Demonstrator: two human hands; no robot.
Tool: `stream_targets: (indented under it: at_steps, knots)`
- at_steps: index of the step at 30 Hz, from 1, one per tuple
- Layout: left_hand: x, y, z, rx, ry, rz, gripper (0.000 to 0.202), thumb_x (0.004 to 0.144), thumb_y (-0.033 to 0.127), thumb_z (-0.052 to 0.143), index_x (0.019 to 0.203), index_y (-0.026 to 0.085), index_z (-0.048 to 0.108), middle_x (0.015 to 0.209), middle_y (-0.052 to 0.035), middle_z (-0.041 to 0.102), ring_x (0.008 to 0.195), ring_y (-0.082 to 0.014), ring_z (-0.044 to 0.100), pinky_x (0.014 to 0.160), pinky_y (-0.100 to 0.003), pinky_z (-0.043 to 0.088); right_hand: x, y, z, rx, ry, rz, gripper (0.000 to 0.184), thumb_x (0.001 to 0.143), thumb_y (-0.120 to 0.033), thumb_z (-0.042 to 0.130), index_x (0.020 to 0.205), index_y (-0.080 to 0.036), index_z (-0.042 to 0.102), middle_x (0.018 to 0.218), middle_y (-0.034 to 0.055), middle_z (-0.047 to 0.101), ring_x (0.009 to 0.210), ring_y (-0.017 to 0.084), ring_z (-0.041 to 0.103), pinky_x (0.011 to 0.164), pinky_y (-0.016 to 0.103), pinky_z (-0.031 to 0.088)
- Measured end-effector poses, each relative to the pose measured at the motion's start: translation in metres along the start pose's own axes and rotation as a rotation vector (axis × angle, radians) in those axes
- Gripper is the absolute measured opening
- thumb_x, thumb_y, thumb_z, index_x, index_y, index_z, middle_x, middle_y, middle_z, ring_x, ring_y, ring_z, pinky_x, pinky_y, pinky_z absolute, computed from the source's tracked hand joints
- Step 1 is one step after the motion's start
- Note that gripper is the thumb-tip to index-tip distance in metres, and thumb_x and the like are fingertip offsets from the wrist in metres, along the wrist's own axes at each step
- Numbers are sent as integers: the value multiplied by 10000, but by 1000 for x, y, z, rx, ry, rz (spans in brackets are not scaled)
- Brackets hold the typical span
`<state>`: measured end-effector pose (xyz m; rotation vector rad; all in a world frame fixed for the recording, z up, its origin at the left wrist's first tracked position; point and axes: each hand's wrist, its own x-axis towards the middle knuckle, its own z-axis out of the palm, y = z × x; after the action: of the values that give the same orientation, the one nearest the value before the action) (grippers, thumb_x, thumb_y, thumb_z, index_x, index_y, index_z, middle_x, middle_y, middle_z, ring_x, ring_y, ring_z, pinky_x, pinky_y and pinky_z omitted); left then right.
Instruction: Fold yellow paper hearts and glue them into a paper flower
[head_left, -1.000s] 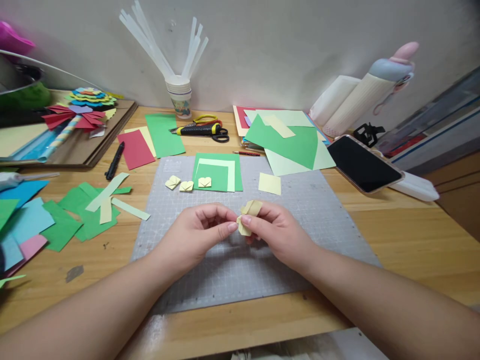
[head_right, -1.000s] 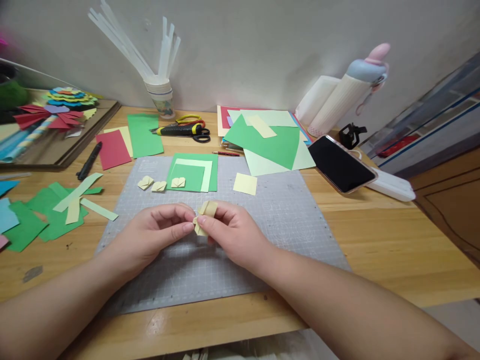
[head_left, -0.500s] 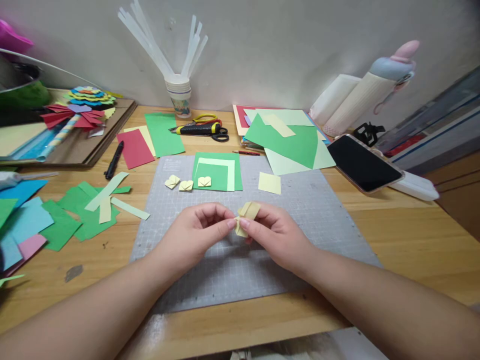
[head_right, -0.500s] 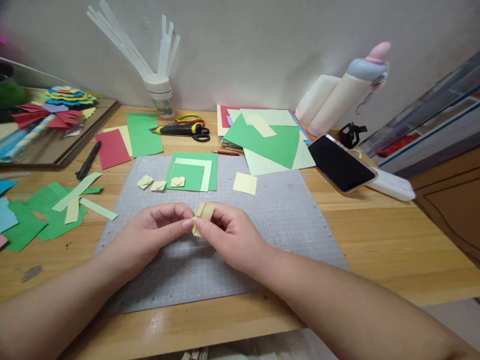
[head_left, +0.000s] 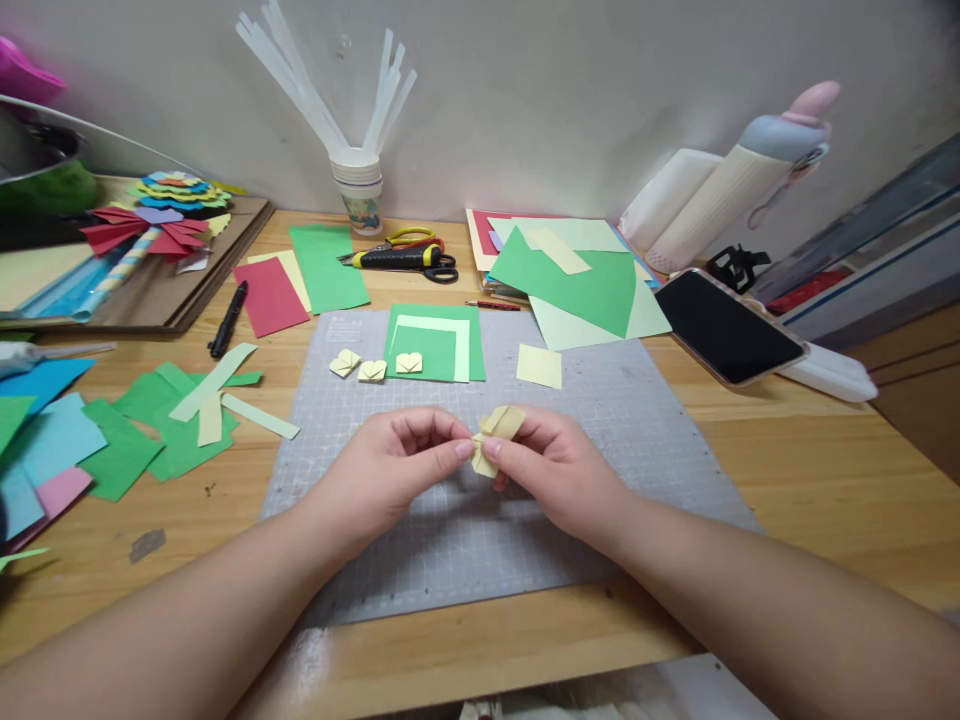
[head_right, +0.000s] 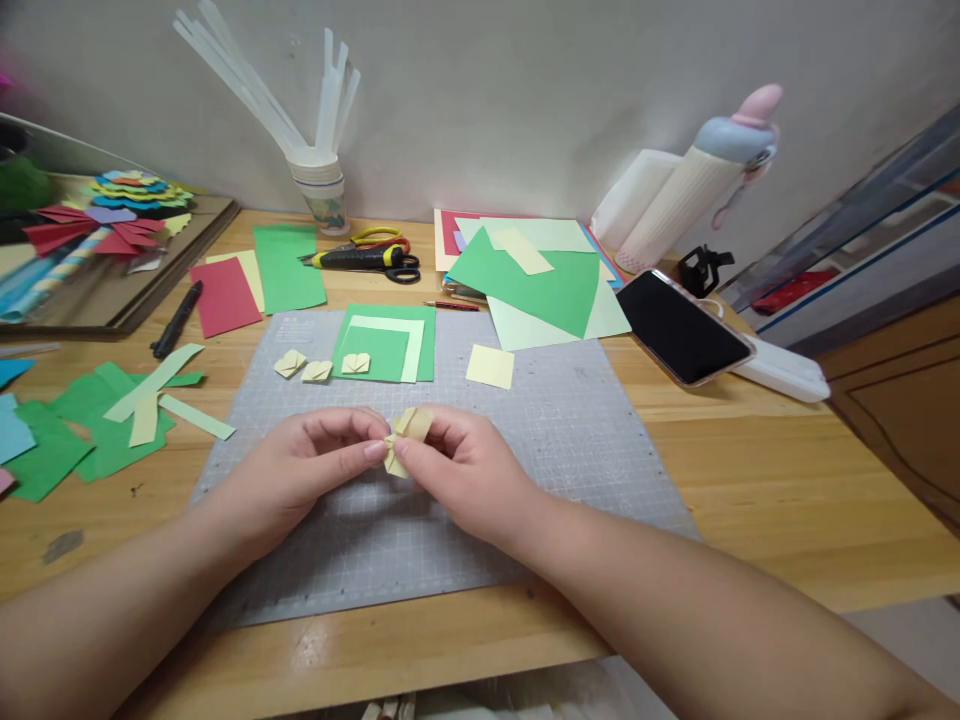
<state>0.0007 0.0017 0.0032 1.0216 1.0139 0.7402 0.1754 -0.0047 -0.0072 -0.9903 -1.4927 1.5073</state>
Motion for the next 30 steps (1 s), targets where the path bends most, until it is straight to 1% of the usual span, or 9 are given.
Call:
stream_targets:
  at_steps: [4,10,14,18,25,30]
  knots:
    - [0,0,0,7,-3,5,132,719,281,736,717,167,669,703,39,656,686,-90,562,678,-196,435,0,0,0,-27,-5,-33,242,850,-203,542,618,-185,474,637,-33,495,589,91,463,562,232,375]
    - [1,-3,0,-8,-9,27,122,723,276,737,721,173,672,722,36,667,705,-94,578,695,-199,448,0,-1,1,-43,9,-39,256,849,-196,538,605,-185,462,617,-38,485,576,87,450,544,228,359]
    - [1,-2,0,-4,-11,26,118,710,264,747,713,171,673,704,38,666,689,-93,577,680,-198,448,0,-2,1,-53,12,-42,260,847,-191,541,599,-184,462,614,-39,486,575,85,445,549,228,360]
    - [0,-2,0,-8,-15,26,110,728,263,738,711,173,677,700,42,668,683,-87,575,676,-191,443,0,-2,0,-58,1,-62,259,852,-184,536,603,-185,461,620,-39,492,578,85,450,546,227,357]
    - [2,-7,-4,-53,-65,23,102,754,272,731,724,183,692,700,45,675,666,-76,565,674,-189,427,-3,1,0,-97,-18,-91,251,874,-209,536,630,-184,484,637,-34,481,602,94,453,566,232,363]
    - [2,-7,-4,-55,-61,21,120,733,283,745,712,181,684,702,34,670,673,-91,563,688,-212,427,-2,2,-1,-122,-17,-96,252,874,-219,534,630,-184,484,633,-34,480,601,97,451,566,234,360]
